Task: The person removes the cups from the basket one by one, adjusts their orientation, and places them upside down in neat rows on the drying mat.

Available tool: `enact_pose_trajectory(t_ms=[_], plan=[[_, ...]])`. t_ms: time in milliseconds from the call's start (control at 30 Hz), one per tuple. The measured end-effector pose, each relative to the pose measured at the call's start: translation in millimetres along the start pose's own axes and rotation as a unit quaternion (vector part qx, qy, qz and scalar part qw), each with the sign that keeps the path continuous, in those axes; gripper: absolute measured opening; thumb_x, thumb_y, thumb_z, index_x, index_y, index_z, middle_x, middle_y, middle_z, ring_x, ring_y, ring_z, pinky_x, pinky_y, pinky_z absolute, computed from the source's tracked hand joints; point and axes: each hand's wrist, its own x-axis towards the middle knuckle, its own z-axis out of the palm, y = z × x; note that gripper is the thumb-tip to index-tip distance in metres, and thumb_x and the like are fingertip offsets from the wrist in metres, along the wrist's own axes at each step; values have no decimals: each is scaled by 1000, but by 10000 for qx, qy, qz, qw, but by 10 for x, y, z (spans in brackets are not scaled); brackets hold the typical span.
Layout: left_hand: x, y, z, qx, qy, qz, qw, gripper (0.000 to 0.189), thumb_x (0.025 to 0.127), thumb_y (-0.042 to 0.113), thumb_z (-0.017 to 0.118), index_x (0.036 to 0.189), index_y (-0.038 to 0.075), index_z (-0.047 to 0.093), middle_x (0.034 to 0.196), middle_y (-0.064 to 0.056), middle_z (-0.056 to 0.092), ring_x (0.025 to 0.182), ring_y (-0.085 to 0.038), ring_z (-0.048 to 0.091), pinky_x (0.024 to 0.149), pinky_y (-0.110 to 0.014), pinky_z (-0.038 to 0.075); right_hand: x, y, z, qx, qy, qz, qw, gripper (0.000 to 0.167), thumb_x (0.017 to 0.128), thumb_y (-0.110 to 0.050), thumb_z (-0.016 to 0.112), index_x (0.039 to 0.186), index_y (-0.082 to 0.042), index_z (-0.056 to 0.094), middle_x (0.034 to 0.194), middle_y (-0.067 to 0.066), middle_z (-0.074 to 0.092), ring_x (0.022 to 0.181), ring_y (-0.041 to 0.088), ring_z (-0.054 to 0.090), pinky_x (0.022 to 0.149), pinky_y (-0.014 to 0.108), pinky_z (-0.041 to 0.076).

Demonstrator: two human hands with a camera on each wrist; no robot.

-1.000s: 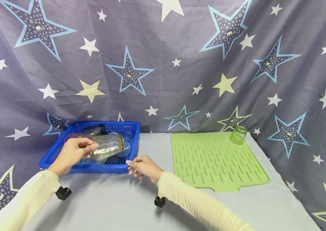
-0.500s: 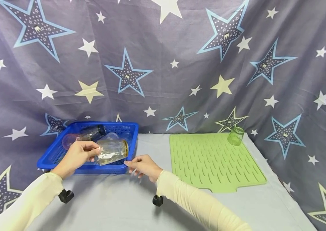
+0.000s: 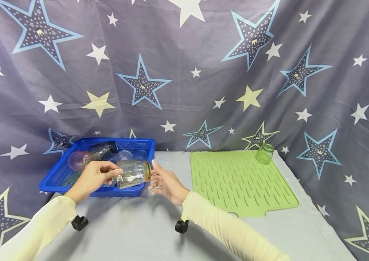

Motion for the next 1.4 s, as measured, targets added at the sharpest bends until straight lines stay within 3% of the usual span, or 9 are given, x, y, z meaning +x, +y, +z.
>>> enact_pose_trajectory(t_ms=[200, 300, 533, 700, 900, 1033, 1200, 1300, 1400], plan=[[-5, 14, 63, 25, 42, 133, 9999, 23, 97, 35, 74, 100, 13, 78, 85, -8, 73, 66, -28, 64, 58, -38, 53, -18, -26, -31, 88, -417, -238, 9988, 42, 102, -45, 63, 120, -7, 66, 102, 6, 69, 85, 20, 65, 71, 31, 57], [-11, 15, 91, 39, 29, 211, 9998, 23, 97, 35, 74, 100, 12, 79, 85, -6, 74, 66, -26, 64, 57, -37, 53, -17, -14, -68, 100, -574, -237, 9980, 39, 103, -42, 62, 119, -7, 66, 103, 5, 70, 88, 19, 65, 74, 32, 56], [-14, 17, 160, 16, -122, 324, 9994, 20, 96, 33, 75, 99, 14, 80, 85, -5, 74, 68, -33, 65, 56, -36, 52, -31, -17, -207, 148, -993, -185, 9948, 43, 104, -38, 61, 130, -5, 61, 107, 4, 69, 95, 17, 64, 77, 31, 55], [12, 14, 215, -34, -171, 441, 9989, 22, 96, 35, 75, 103, 14, 80, 89, -4, 76, 70, -28, 67, 60, -40, 55, -52, -30, -314, 224, -1142, -301, 9927, 52, 103, -35, 63, 141, 0, 55, 119, 8, 68, 103, 18, 63, 81, 31, 55], [-2, -22, 250, 742, -134, 853, 9935, 16, 98, 31, 72, 104, 18, 79, 92, -1, 75, 78, -24, 69, 67, -35, 56, -85, -87, -435, 90, -1060, -476, 9932, 51, 106, -28, 58, 145, 4, 48, 128, 12, 64, 111, 21, 64, 98, 39, 52], [-5, -24, 298, 1543, -200, 1604, 9747, 11, 96, 27, 75, 101, 19, 81, 90, 9, 74, 74, -16, 67, 66, -30, 53, -103, -161, -568, 134, -730, -561, 9957, 42, 106, -20, 57, 140, 4, 50, 128, 14, 64, 111, 23, 66, 105, 44, 49], [-11, -13, 404, 2455, -173, 2589, 9340, 10, 89, 28, 82, 94, 19, 84, 83, 16, 70, 71, -3, 59, 67, -29, 51, -157, -228, -725, 87, -323, -664, 9972, 47, 104, -16, 62, 141, 7, 46, 132, 17, 61, 113, 25, 65, 104, 46, 49], [-30, -8, 454, 2906, -61, 2951, 9102, 10, 85, 26, 85, 91, 18, 84, 83, 15, 69, 78, -6, 61, 71, -32, 53, -196, -244, -810, 29, -190, -653, 9977, 55, 103, -15, 62, 148, 6, 39, 135, 18, 59, 116, 26, 63, 104, 47, 49], [-44, -1, 486, 3158, 59, 3134, 8956, 10, 83, 24, 87, 89, 17, 83, 83, 12, 70, 80, -11, 61, 71, -34, 53, -230, -262, -892, -87, -91, -619, 9980, 61, 103, -15, 62, 153, 3, 33, 136, 14, 56, 120, 24, 61, 104, 47, 49]])
